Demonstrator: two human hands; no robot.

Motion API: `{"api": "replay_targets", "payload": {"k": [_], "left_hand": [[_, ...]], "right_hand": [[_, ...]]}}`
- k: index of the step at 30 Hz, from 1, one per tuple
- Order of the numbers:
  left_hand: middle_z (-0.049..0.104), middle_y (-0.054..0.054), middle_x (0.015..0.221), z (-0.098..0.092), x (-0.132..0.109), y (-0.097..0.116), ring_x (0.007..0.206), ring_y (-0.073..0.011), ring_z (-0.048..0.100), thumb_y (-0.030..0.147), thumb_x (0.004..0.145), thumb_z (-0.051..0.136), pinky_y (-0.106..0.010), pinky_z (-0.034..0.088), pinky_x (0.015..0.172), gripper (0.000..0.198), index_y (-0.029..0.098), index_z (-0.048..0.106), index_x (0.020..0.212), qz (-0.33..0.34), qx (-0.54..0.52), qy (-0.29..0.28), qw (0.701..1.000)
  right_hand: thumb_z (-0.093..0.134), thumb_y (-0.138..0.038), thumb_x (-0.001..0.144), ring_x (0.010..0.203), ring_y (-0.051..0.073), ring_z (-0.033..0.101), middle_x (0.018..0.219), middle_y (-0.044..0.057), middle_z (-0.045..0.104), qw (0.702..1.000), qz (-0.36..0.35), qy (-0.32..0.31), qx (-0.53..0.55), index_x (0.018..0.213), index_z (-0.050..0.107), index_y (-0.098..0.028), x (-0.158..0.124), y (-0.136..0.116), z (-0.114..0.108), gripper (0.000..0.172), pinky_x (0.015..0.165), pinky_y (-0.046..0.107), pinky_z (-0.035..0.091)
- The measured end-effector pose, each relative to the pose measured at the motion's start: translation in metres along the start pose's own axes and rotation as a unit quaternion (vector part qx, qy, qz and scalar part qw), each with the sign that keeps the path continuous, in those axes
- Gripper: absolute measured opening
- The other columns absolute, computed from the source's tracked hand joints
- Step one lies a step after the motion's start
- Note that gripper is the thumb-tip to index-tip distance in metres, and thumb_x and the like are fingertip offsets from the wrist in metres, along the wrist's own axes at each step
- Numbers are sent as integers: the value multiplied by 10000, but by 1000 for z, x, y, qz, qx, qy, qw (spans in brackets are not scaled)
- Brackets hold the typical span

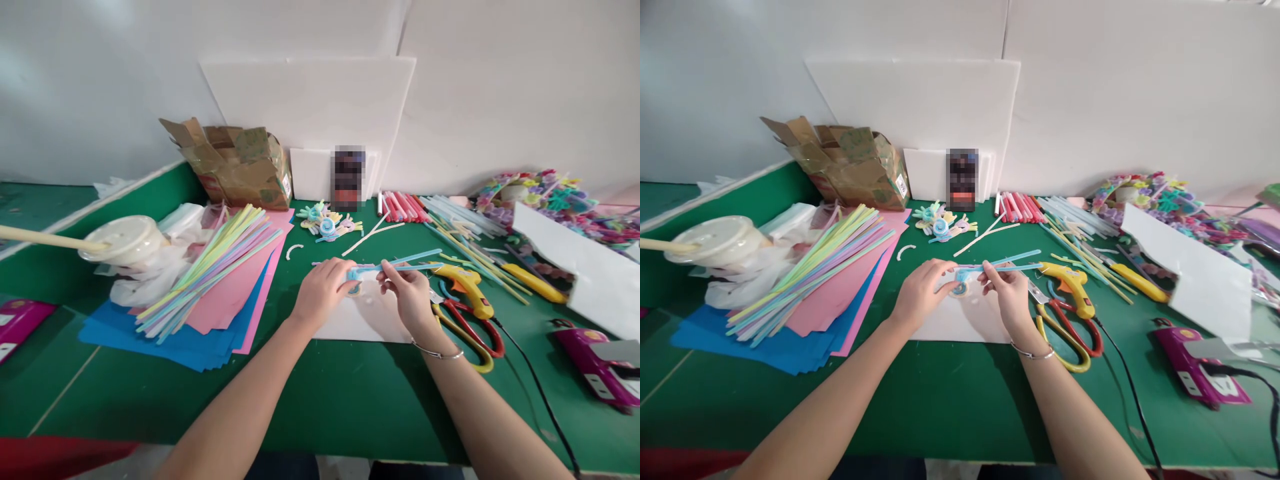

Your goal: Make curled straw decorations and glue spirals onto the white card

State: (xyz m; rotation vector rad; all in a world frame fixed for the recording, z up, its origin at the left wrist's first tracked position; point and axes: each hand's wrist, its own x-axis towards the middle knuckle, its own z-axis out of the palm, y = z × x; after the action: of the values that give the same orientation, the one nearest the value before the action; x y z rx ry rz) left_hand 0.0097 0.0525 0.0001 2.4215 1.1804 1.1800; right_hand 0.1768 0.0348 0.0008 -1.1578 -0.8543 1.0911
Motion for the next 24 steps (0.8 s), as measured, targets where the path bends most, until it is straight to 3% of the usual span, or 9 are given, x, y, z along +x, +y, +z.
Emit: {"api": "replay_targets", "payload": {"k": [2,4,16,20,24], "left_hand": [[670,-46,900,0,-2,0,835,-179,626,227,859,579,-291,462,722,160,171,560,1007,91,90,22,991],[677,-37,866,-1,-3,0,795,-168,630,195,867,563,-286,463,710,107,160,563,968,135,129,44,981],[691,-19,849,-3,-2,0,795,-146,633,116,875,519,-270,460,732,95,154,591,924,175,131,47,975],[688,-23,802,2,-3,-2,768,-151,630,140,888,495,-273,468,710,112,168,602,869,129,88,49,986],[681,-20,783,5,0,-2,731,-150,615,157,857,510,-267,465,679,124,193,612,794,-15,-64,11,998]], "right_hand": [[775,-409,607,451,88,486,515,20,602,1000,23,-8,17,512,634,-148,0,-2,1,311,414,227,404],[790,-403,580,436,81,465,502,19,592,999,42,-16,23,495,624,-145,-2,-5,3,318,395,221,373],[804,-413,553,438,75,455,497,15,581,998,64,-17,21,488,607,-145,-2,-5,3,339,392,214,347],[799,-431,555,429,75,455,503,14,588,999,46,-17,9,499,609,-148,-1,-4,3,346,392,218,346],[778,-451,583,433,83,458,515,14,596,1000,10,-26,-13,523,621,-155,0,-3,2,341,400,228,357]]}}
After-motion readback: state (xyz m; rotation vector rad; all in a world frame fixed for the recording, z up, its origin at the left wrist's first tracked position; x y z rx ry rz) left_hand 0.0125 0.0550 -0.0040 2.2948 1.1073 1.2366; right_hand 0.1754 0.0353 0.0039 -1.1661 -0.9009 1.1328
